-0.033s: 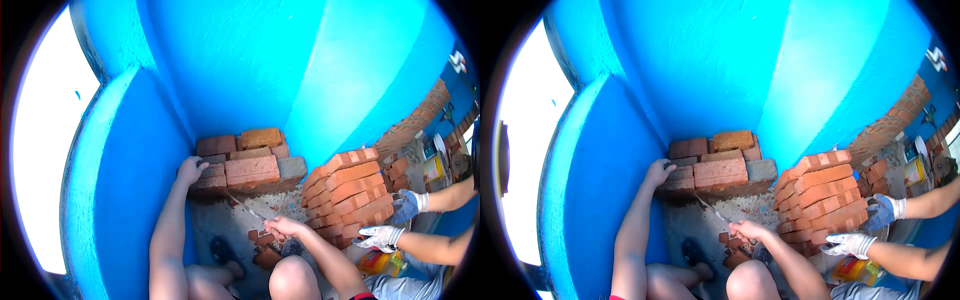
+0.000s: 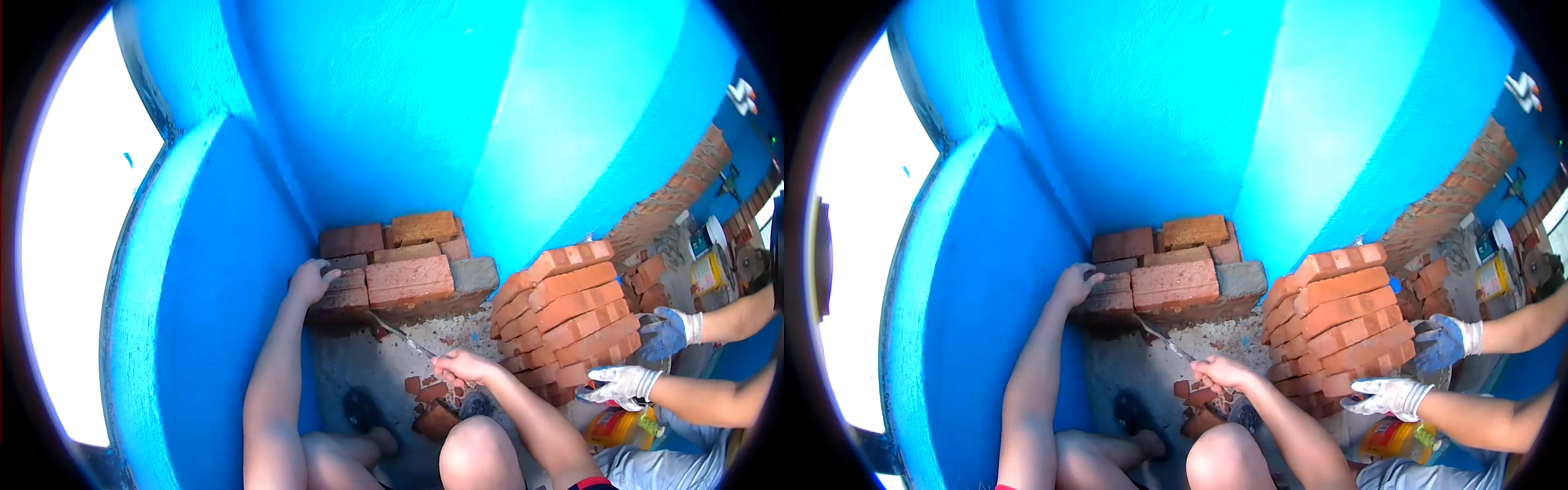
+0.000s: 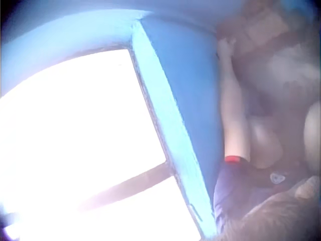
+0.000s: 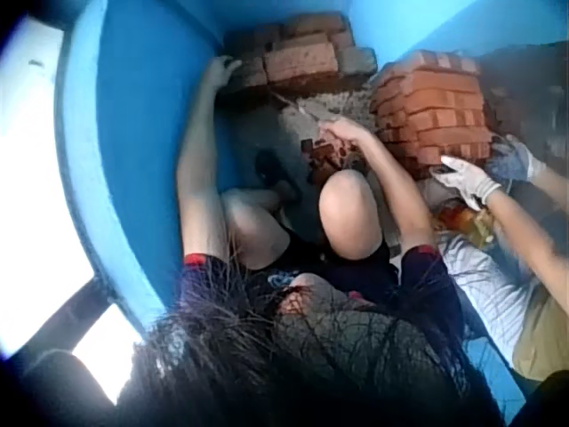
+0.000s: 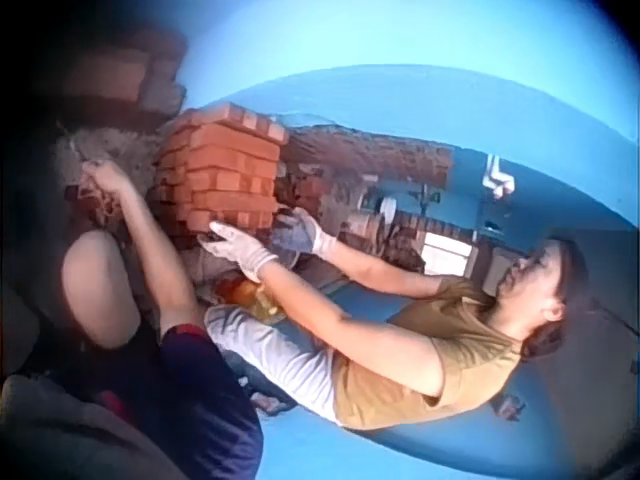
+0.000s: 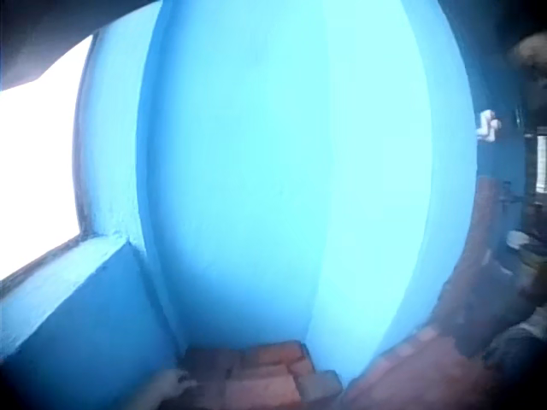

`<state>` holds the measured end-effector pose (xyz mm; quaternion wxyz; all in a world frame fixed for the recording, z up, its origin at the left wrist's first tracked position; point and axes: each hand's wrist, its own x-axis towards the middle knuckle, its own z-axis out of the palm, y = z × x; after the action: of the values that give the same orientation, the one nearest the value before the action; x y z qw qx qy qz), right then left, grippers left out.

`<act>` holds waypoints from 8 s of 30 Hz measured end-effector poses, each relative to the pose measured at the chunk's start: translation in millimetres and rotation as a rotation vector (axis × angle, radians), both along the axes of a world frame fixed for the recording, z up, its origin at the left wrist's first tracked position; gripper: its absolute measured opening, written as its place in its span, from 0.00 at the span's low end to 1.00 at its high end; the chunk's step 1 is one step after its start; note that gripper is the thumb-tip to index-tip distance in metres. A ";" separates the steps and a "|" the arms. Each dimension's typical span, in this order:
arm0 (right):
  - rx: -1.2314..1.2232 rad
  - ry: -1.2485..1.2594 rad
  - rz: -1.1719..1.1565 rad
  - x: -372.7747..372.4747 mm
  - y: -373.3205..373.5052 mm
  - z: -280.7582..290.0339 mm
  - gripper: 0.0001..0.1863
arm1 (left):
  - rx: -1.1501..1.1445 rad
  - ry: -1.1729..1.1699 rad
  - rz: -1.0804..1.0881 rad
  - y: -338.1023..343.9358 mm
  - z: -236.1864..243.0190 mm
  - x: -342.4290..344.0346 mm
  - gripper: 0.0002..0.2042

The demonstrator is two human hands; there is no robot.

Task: The person applies mortar onto a brick structure using trowels, lays bricks onto the mortar by hand, taps them into place with a tool, and spreads additional mortar over the bricks with a trowel.

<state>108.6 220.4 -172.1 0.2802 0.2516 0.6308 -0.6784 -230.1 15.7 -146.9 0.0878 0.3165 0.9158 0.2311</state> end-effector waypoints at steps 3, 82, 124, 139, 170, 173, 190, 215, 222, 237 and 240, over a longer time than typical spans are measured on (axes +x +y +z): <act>-0.056 -0.020 -0.074 15.0 14.2 12.8 0.18 | -0.040 -0.143 -0.054 -4.9 24.8 18.4 0.23; 0.556 -0.356 -0.231 393.8 -44.2 21.0 0.19 | -0.260 0.119 -0.559 305.1 -52.2 144.4 0.53; 0.483 0.209 -0.708 83.9 29.3 -8.3 0.15 | 0.033 0.031 -0.429 237.1 -68.5 107.7 0.35; 0.772 0.067 -0.809 106.7 -12.5 -60.6 0.20 | -0.422 -0.066 -0.894 21.4 157.4 242.3 0.28; -0.054 0.426 -0.725 107.4 -29.4 80.2 0.16 | -0.345 -0.202 -0.290 -25.3 125.2 208.2 0.32; 0.074 0.393 -0.752 93.7 -25.7 55.6 0.14 | -0.344 -0.202 -0.297 -17.7 132.9 210.7 0.32; 0.862 0.871 -0.221 127.6 -56.8 219.5 0.20 | 1.242 -1.289 -0.010 54.7 143.2 283.0 0.19; 1.847 -0.775 0.593 455.1 313.2 104.1 0.15 | 0.858 -1.104 0.610 63.6 116.7 208.9 0.07; 1.271 -0.798 1.025 442.3 337.3 66.9 0.14 | 0.798 -1.042 0.620 41.0 115.3 191.9 0.08; 0.977 -0.636 0.216 456.6 317.2 96.9 0.24 | 0.679 -0.765 0.587 15.4 58.1 168.9 0.12; 0.880 -0.622 0.043 467.1 314.6 109.9 0.22 | 0.638 -0.821 0.533 24.7 67.6 178.0 0.11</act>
<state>575.7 535.0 -62.3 0.3357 0.5211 0.7479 -0.2376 -52.1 40.3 -79.3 0.2748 -0.0294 0.7398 0.6135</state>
